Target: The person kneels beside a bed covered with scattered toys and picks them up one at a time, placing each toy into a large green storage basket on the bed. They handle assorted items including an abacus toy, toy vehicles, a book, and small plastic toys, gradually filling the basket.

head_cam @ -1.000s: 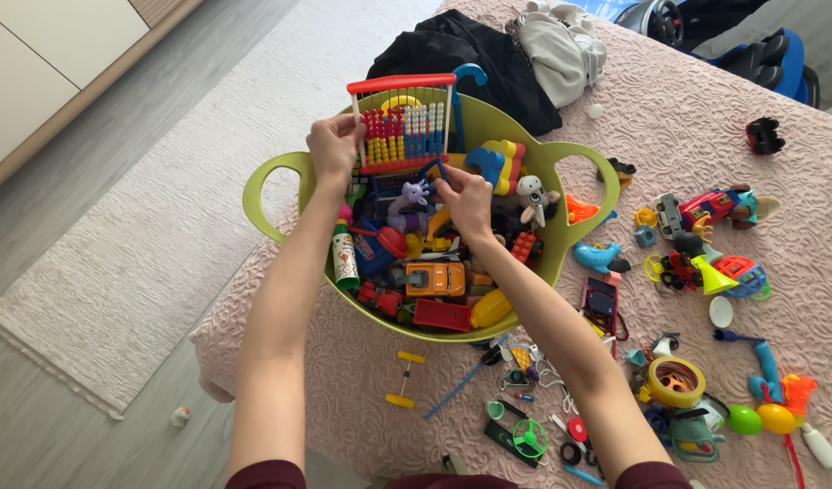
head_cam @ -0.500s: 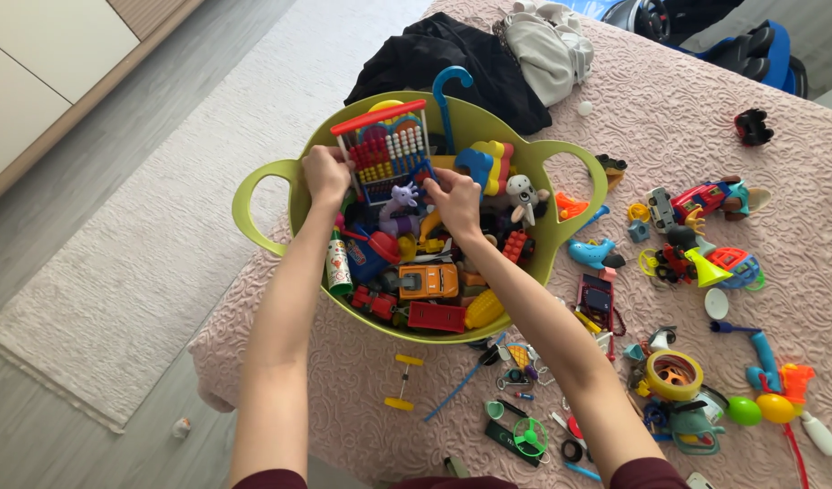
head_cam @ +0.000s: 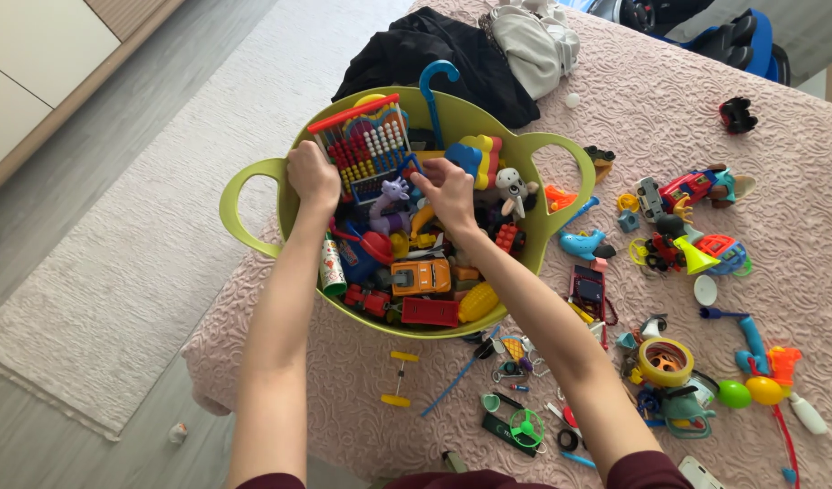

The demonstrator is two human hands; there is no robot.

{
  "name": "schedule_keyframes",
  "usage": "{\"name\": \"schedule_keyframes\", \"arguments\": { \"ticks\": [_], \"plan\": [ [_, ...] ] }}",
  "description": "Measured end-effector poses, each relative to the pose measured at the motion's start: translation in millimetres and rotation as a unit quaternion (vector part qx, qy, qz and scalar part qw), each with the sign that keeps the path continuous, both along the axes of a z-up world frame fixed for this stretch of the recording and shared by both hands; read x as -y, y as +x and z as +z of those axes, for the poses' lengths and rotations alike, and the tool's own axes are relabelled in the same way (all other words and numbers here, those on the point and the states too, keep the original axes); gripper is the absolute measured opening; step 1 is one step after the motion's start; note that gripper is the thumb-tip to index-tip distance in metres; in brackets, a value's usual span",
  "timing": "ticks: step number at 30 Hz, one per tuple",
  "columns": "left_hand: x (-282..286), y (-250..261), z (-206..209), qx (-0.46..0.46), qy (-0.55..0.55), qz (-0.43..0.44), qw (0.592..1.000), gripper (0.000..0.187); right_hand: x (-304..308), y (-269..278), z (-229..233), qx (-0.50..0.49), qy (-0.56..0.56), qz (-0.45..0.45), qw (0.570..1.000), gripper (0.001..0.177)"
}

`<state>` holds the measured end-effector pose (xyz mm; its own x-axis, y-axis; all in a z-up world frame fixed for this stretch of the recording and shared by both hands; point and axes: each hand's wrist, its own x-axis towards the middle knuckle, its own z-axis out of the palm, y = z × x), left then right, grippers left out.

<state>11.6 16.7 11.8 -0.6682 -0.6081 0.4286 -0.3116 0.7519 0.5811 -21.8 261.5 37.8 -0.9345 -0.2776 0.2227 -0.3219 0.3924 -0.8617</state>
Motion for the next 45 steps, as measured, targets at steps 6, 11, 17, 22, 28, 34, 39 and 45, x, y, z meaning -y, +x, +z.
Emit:
{"name": "schedule_keyframes", "arguments": {
  "ticks": [6,11,17,22,28,34,39,45],
  "plan": [
    [-19.5,20.0,27.7,0.02,-0.068,0.01,0.997,0.012,-20.3,-3.1,1.0,0.004,-0.007,0.008,1.0,0.044],
    [-58.1,33.4,81.8,0.014,0.024,-0.06,0.998,0.017,-51.2,-2.6,7.7,-0.023,0.005,-0.007,1.0,0.041],
    [-133.9,45.0,131.3,-0.076,0.022,-0.195,0.978,0.06,-105.7,14.4,47.6,-0.026,-0.039,-0.022,0.999,0.046],
    [-201.7,59.0,141.6,-0.107,0.054,-0.29,0.95,0.077,-168.7,42.2,72.5,0.017,-0.128,-0.031,0.991,0.056],
    [-286.3,104.0,151.7,-0.121,0.072,-0.386,0.911,0.08,-259.2,97.4,82.2,0.022,-0.171,-0.079,0.982,0.053],
    [-353.0,126.2,127.0,-0.127,0.125,-0.458,0.871,0.079,-345.0,152.6,74.4,0.013,-0.184,-0.13,0.974,0.054],
    [-406.3,141.9,91.1,-0.084,0.208,-0.485,0.845,0.076,-404.6,192.9,53.6,0.037,-0.211,-0.192,0.958,0.057],
    [-459.6,165.6,44.0,-0.024,0.373,-0.513,0.773,0.071,-483.3,220.6,8.2,0.053,-0.23,-0.25,0.939,0.04]
  ]
}}
